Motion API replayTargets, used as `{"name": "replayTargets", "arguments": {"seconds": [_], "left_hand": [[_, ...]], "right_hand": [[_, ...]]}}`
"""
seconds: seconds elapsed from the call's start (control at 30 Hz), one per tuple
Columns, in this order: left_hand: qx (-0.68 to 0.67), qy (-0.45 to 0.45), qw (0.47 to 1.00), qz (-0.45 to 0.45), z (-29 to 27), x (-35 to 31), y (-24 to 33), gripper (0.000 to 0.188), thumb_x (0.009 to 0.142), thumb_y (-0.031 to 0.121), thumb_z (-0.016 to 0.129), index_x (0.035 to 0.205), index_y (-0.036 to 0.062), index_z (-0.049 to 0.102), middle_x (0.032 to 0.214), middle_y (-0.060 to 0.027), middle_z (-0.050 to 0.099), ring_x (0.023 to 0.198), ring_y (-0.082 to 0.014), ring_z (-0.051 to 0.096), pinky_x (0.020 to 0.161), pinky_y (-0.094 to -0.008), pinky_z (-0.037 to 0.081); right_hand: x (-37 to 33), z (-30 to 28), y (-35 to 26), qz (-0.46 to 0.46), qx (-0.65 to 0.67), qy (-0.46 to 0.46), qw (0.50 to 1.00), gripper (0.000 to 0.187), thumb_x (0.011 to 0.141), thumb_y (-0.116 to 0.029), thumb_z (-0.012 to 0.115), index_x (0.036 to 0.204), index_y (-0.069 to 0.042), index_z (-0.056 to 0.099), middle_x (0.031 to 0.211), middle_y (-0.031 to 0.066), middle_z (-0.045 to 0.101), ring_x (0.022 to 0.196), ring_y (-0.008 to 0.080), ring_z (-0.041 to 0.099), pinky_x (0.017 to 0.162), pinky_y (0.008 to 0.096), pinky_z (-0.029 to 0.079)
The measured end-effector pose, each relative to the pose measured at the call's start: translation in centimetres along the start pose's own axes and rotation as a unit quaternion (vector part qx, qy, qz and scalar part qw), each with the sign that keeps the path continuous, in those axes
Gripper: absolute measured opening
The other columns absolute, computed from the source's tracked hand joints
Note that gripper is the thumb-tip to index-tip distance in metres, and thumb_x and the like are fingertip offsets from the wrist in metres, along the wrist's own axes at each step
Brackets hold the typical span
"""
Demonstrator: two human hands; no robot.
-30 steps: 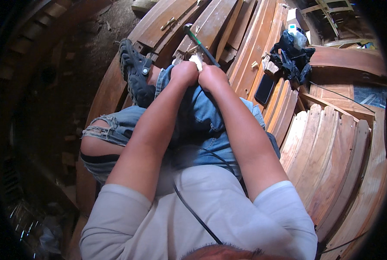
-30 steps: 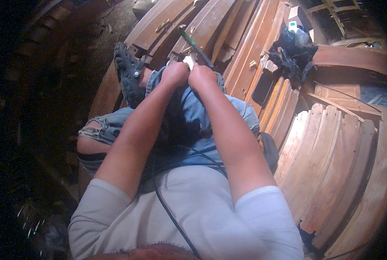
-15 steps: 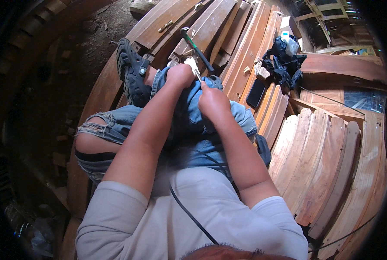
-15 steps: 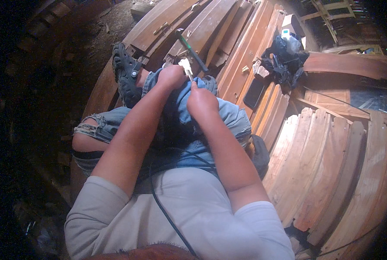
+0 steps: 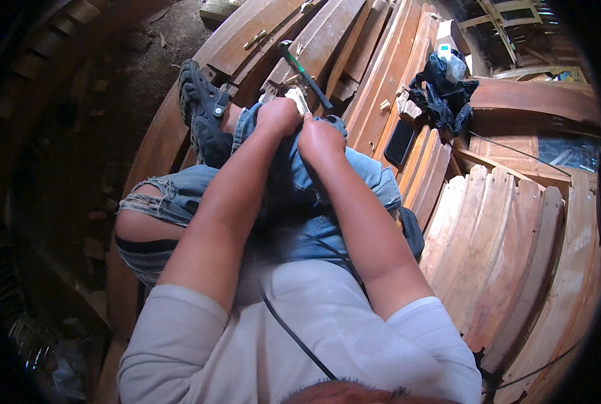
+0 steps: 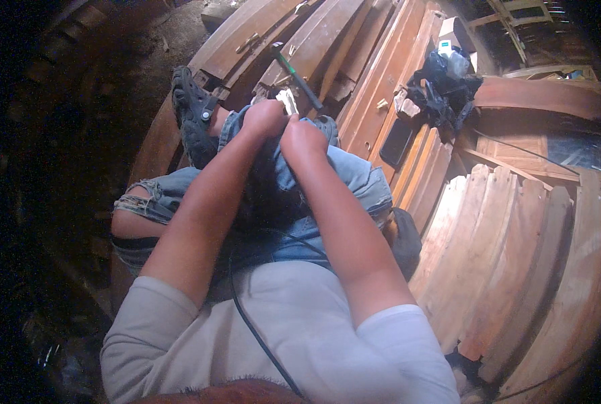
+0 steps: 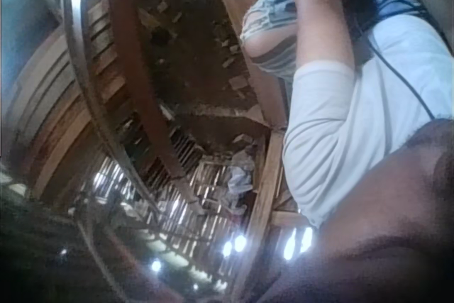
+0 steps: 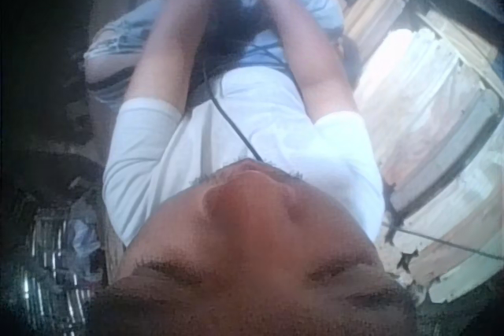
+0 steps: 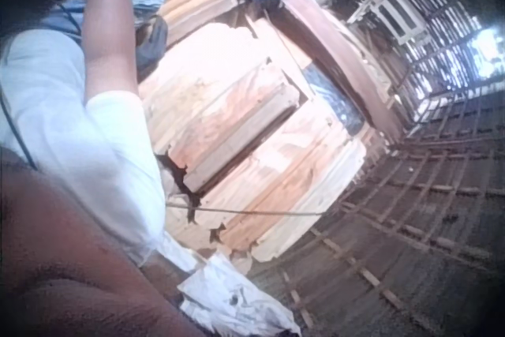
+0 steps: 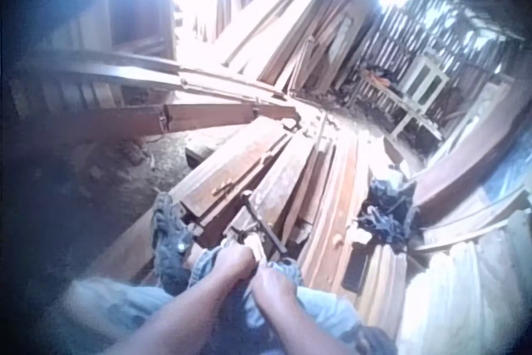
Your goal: The person sits on a wooden floor and uses a chisel and hammer to carve a small piece of wood held in their left hand. They repeatedly strike the chisel to remove wood shavings and occasionally inspect the carved surface.
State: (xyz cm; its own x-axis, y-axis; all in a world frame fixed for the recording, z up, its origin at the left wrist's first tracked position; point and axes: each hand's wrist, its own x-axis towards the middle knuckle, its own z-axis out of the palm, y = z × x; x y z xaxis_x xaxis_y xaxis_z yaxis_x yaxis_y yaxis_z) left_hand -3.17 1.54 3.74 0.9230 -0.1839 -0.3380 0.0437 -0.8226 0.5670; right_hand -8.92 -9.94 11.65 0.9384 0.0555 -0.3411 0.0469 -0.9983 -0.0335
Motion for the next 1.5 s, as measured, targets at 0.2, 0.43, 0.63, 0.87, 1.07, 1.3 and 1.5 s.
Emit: {"name": "replayTargets", "arguments": {"seconds": [0.2, 0.43, 0.63, 0.87, 1.07, 1.3, 1.5], "left_hand": [[0.01, 0.026, 0.999, 0.027, 0.9, 1.0, -1.3, 0.03, 0.094, 0.025, 0.064, 0.104, 0.0046, 0.082, 0.115, -0.0231, 0.078, 0.105, -0.0392, 0.077, 0.09, -0.0506, 0.062], [0.012, 0.022, 1.0, 0.019, 1.0, 0.9, -1.0, 0.03, 0.095, 0.028, 0.064, 0.108, 0.007, 0.08, 0.11, -0.023, 0.078, 0.106, -0.0402, 0.076, 0.091, -0.0522, 0.06], [0.013, 0.023, 0.999, 0.02, 0.5, 0.1, -0.4, 0.046, 0.093, 0.05, 0.074, 0.105, 0.0056, 0.081, 0.108, -0.0226, 0.078, 0.103, -0.0407, 0.076, 0.091, -0.0516, 0.06], [0.01, 0.007, 1.0, 0.003, 0.0, 0.1, -0.1, 0.053, 0.089, 0.054, 0.079, 0.11, 0.0051, 0.082, 0.118, -0.0207, 0.078, 0.106, -0.0369, 0.077, 0.091, -0.0482, 0.061], [0.008, 0.025, 0.999, 0.02, 0.4, 0.2, -0.6, 0.047, 0.089, 0.05, 0.079, 0.104, 0.0051, 0.082, 0.109, -0.0218, 0.079, 0.102, -0.0388, 0.077, 0.089, -0.0497, 0.061], [0.008, 0.025, 1.0, 0.011, 0.2, 0.0, -0.5, 0.042, 0.091, 0.046, 0.075, 0.102, 0.0062, 0.082, 0.107, -0.0221, 0.079, 0.101, -0.0397, 0.076, 0.088, -0.05, 0.06], [0.0, 0.029, 1.0, 0.011, 0.7, 0.5, -0.4, 0.031, 0.091, 0.031, 0.068, 0.106, 0.0069, 0.081, 0.109, -0.0226, 0.078, 0.104, -0.0399, 0.076, 0.091, -0.0517, 0.06]], "right_hand": [[4.0, 0.0, -0.9, 0.001, -0.018, -0.037, 0.999, 0.039, 0.107, -0.018, 0.042, 0.128, 0.001, 0.07, 0.115, 0.0252, 0.078, 0.107, 0.0417, 0.076, 0.092, 0.0523, 0.06], [6.0, -0.6, 0.7, 0.013, 0.011, -0.065, 0.998, 0.042, 0.102, -0.02, 0.048, 0.137, -0.007, 0.068, 0.131, 0.024, 0.073, 0.122, 0.0415, 0.07, 0.102, 0.0532, 0.057], [0.3, -0.6, 2.5, 0.022, 0.053, -0.028, 0.998, 0.047, 0.102, -0.019, 0.048, 0.144, -0.008, 0.063, 0.125, 0.0257, 0.074, 0.118, 0.0425, 0.071, 0.101, 0.0533, 0.056], [-4.5, -2.0, 2.2, 0.014, 0.014, -0.032, 0.999, 0.053, 0.102, -0.017, 0.046, 0.154, -0.012, 0.057, 0.109, 0.028, 0.076, 0.102, 0.0454, 0.074, 0.09, 0.0563, 0.058], [-3.2, -1.3, 0.9, -0.005, -0.016, -0.016, 1.0, 0.05, 0.103, -0.011, 0.044, 0.15, -0.002, 0.058, 0.107, 0.0253, 0.078, 0.098, 0.0427, 0.077, 0.085, 0.055, 0.06], [0.4, -0.5, 0.7, -0.011, -0.011, -0.026, 1.0, 0.046, 0.103, -0.013, 0.043, 0.144, -0.002, 0.063, 0.115, 0.026, 0.077, 0.108, 0.043, 0.075, 0.092, 0.0549, 0.06], [3.3, 0.2, 1.6, -0.033, 0.001, -0.001, 0.999, 0.04, 0.109, -0.02, 0.041, 0.126, 0.001, 0.071, 0.116, 0.0255, 0.077, 0.11, 0.0414, 0.075, 0.095, 0.0522, 0.059]]}}
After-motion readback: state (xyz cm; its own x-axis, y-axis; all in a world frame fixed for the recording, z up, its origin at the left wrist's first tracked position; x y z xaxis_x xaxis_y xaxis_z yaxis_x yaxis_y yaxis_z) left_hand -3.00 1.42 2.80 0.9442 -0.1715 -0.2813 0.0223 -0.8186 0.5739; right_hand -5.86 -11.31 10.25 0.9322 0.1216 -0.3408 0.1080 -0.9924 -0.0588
